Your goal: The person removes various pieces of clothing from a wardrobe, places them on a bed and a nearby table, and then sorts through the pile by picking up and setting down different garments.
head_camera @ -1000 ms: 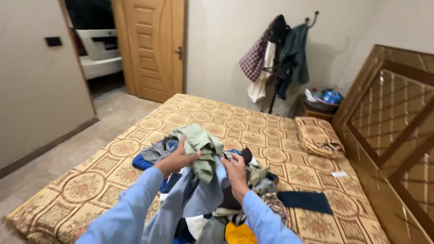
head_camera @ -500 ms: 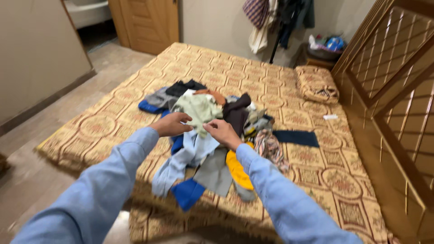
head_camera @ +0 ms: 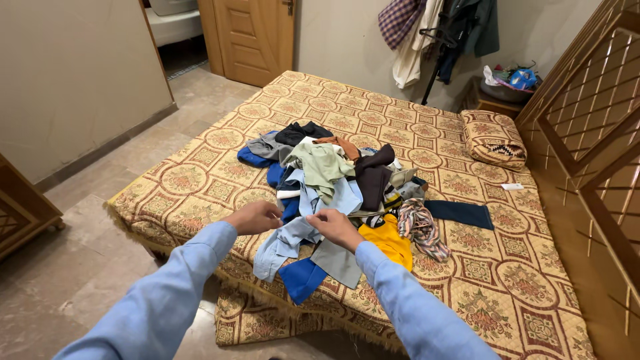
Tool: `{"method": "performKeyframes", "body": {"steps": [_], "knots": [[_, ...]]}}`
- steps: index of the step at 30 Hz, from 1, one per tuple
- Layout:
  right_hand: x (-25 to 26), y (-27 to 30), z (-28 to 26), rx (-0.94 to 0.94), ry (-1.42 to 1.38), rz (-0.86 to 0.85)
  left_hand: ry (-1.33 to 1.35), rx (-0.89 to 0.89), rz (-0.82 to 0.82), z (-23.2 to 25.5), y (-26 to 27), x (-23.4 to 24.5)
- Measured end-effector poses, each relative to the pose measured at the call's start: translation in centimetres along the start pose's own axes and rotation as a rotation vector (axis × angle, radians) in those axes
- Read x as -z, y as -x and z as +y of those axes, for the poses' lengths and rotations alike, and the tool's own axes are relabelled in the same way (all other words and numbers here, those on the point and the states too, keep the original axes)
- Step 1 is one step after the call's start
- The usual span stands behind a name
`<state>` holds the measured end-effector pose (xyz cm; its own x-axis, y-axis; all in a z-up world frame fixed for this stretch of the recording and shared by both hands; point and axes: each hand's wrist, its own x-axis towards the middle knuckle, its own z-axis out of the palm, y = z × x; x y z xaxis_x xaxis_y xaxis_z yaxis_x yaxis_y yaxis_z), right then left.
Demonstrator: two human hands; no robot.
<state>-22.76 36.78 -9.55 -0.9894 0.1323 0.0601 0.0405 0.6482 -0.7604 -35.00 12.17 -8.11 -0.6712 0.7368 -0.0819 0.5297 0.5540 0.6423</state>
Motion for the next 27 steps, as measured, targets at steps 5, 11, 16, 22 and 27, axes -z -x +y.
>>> {"method": "performKeyframes", "body": {"steps": [5,11,16,22,27], "knots": [[-1.2,-2.9,0.5,-0.073,0.062,0.001,0.051,-0.005,0.036,-2.1,-2.0,1.6],[-0.3,-7.5,2.3,-0.024,0.005,0.098,0.048,-0.075,0.229,-2.9,-5.5,4.2],[1.8,-8.6,4.0,-0.051,0.027,0.196,0.088,-0.114,0.185,-3.0,-9.8,4.0],[3.1,-11.5,10.1,-0.197,0.014,0.258,0.131,-0.049,0.120,-3.9,-14.5,2.7],[1.7,-13.4,12.6,-0.378,-0.121,0.163,0.284,-0.032,0.102,-4.1,-17.8,2.1]]}}
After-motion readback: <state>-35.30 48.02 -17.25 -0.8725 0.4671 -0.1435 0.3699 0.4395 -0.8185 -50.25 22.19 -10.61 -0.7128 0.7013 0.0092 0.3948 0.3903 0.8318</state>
